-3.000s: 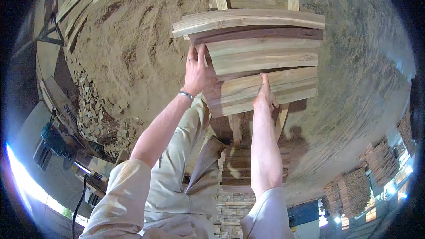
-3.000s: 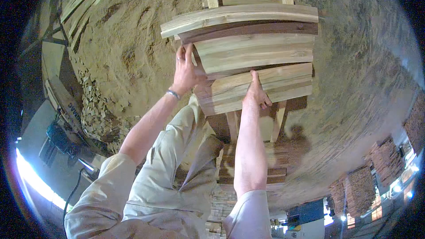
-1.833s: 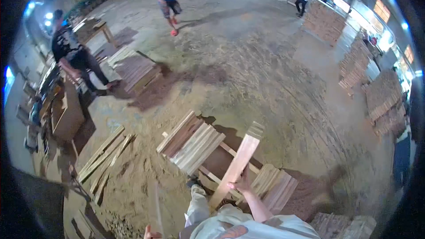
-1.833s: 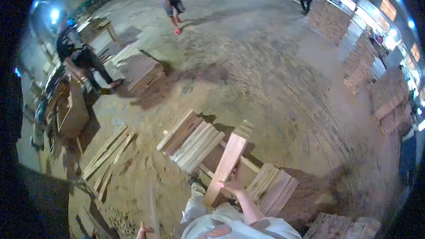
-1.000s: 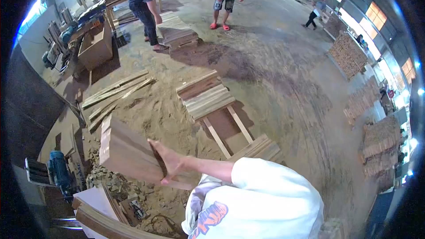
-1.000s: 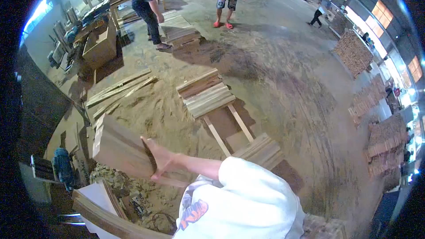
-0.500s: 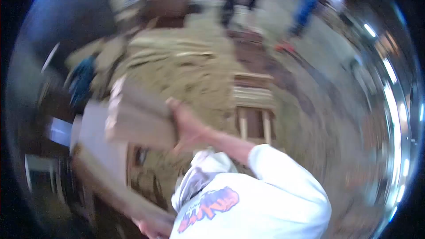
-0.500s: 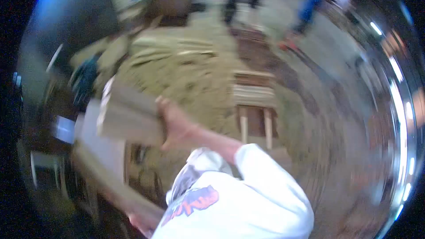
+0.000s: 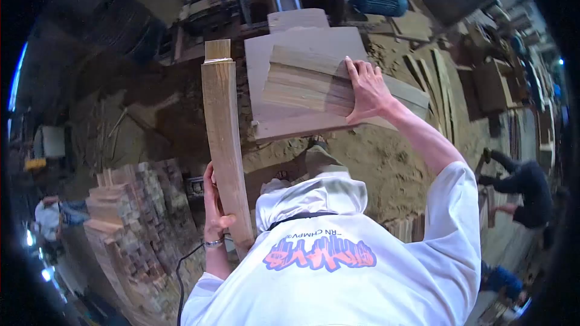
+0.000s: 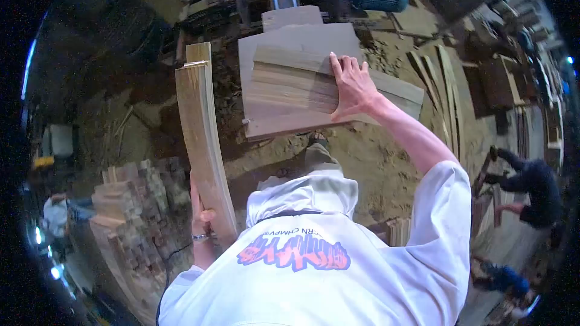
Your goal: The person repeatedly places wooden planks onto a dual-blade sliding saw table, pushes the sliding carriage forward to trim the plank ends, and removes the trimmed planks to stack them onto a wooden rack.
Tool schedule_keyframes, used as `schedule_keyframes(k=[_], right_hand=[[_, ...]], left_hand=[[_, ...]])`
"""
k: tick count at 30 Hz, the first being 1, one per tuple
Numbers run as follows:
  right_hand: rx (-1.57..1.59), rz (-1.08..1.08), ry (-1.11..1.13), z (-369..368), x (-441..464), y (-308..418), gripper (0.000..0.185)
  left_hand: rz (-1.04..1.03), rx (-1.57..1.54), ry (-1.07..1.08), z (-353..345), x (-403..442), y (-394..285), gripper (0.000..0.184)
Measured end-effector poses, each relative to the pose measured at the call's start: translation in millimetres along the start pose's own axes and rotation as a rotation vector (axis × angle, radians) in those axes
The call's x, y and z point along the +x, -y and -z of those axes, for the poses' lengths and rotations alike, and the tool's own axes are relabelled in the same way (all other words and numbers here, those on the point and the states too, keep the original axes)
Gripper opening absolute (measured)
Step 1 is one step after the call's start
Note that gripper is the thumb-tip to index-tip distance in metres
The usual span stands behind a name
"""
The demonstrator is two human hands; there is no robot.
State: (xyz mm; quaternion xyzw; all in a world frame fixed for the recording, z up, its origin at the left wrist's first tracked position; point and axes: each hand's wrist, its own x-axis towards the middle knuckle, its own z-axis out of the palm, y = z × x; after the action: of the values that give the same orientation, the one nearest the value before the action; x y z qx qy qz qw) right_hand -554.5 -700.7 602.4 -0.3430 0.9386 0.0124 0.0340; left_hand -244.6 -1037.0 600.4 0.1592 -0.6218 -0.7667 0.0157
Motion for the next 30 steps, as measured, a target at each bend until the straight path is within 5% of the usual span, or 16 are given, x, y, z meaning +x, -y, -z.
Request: schedule_keyframes(k=[6, 13, 18, 21, 27, 30], right_hand=[[-0.008, 0.261, 0.236, -33.8, 108.6, -11.3, 0.149], [-0.036, 0.387, 0.292, -102.5, 138.4, 0.1, 0.152], [0.107, 0.217, 0.302, -110.7, 110.4, 14.2, 0.147], [0.210, 0.170, 0.000, -141.2, 95.3, 21.4, 0.142], [0.799, -0.052, -0.154, -104.9, 12.8, 42.7, 0.069], [0.803, -0.235, -0.296, -104.3, -43.4, 13.0, 0.041]], left_hand=[[0.051, 0.044, -0.178, -51.4, 34.0, -26.5, 0.140], [-0.108, 0.156, 0.033, -51.4, 142.9, -16.6, 0.136], [-0.320, 0.600, 0.206, -65.1, 249.0, -18.1, 0.126], [-0.367, 0.926, 0.283, -106.7, 311.1, -32.5, 0.118], [-0.403, 1.555, 0.606, -188.2, 426.9, -2.0, 0.126], [-0.449, 1.640, 0.747, -195.3, 451.4, 13.7, 0.130]])
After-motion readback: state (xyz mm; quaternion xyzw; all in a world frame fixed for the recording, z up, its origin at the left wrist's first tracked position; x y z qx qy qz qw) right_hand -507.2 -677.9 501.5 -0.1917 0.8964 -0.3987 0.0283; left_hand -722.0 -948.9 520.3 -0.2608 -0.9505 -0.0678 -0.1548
